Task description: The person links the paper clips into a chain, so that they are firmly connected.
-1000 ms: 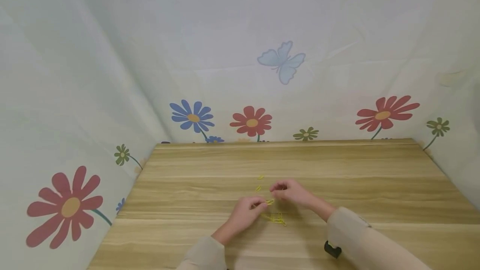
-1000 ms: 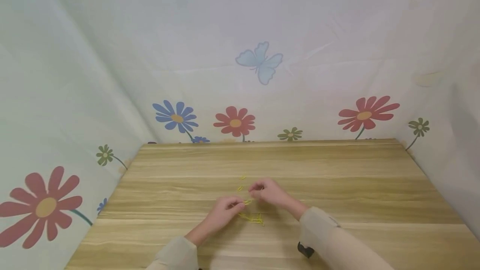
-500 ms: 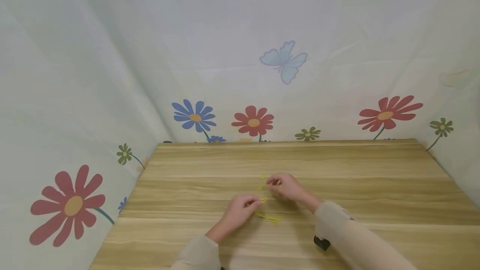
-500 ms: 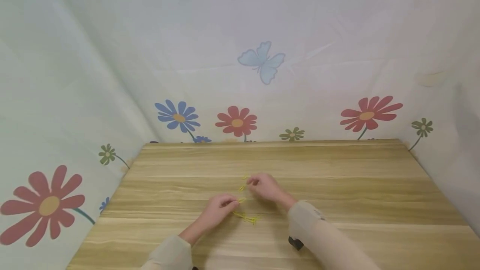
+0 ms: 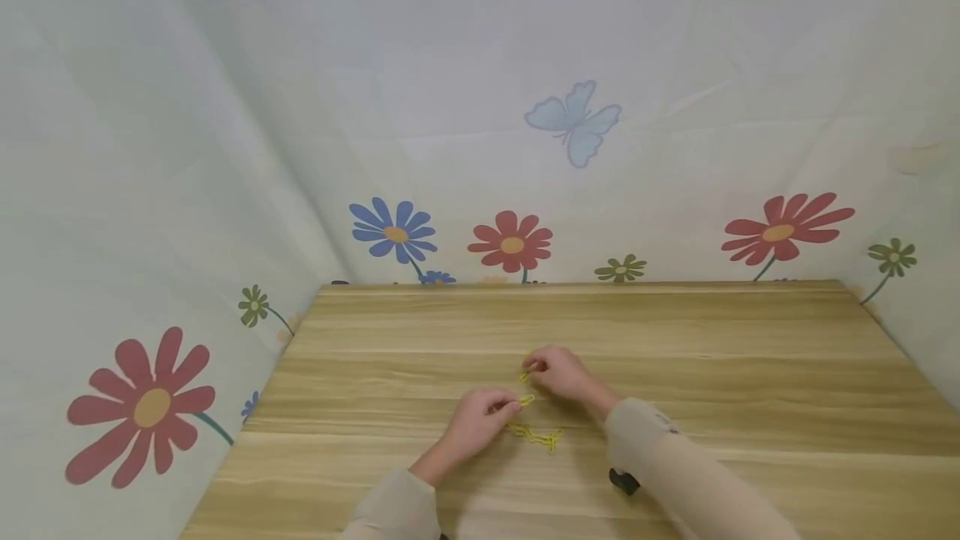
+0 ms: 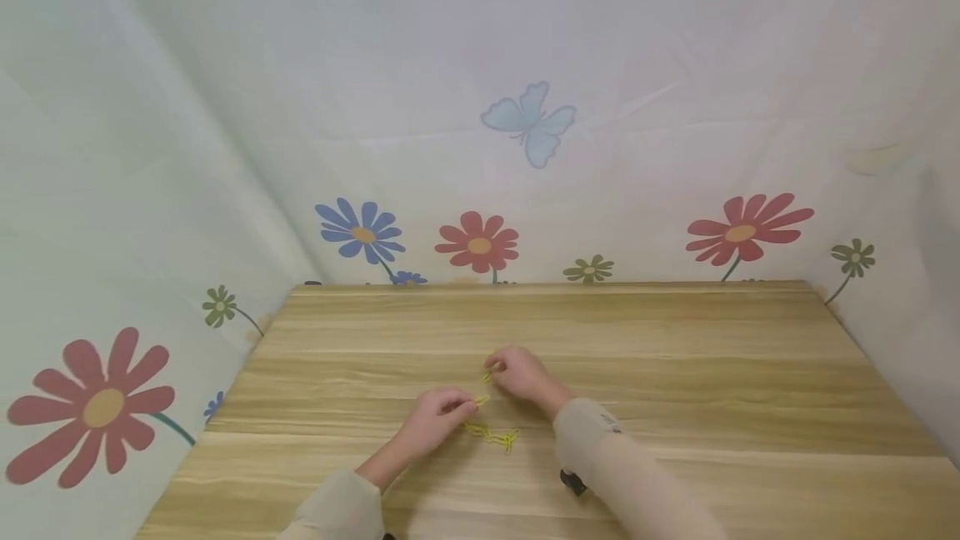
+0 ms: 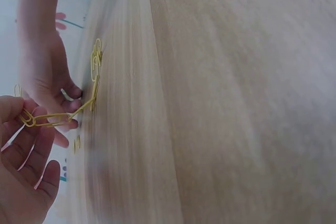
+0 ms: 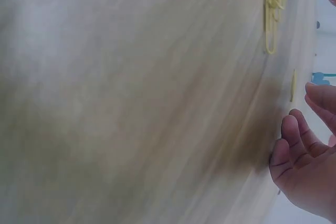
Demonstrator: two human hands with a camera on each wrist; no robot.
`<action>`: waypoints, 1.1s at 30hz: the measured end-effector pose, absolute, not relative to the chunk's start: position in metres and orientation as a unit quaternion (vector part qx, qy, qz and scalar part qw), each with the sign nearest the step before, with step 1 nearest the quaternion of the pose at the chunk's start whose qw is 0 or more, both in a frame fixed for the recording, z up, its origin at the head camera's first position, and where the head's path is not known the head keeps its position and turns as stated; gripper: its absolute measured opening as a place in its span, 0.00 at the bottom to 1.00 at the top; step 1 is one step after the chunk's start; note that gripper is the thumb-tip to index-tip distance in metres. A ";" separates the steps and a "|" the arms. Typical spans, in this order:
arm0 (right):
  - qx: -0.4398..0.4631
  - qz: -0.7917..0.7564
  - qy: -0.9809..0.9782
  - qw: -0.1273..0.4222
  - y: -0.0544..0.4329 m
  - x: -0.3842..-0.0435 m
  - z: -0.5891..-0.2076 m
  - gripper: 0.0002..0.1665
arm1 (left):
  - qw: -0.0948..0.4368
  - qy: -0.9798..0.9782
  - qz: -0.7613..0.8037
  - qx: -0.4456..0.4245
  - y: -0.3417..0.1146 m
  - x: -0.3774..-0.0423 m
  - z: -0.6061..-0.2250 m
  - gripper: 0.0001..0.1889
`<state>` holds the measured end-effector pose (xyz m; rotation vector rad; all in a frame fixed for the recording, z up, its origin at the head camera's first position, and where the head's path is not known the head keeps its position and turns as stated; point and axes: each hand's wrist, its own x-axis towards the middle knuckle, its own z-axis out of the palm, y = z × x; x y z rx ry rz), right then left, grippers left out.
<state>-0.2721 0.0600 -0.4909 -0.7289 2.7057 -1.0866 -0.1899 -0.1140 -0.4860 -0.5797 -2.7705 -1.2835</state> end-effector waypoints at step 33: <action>-0.219 -0.301 0.928 0.031 0.058 -0.266 -0.496 0.04 | 0.014 -0.885 -0.425 -0.191 -0.114 -0.189 -0.488 0.11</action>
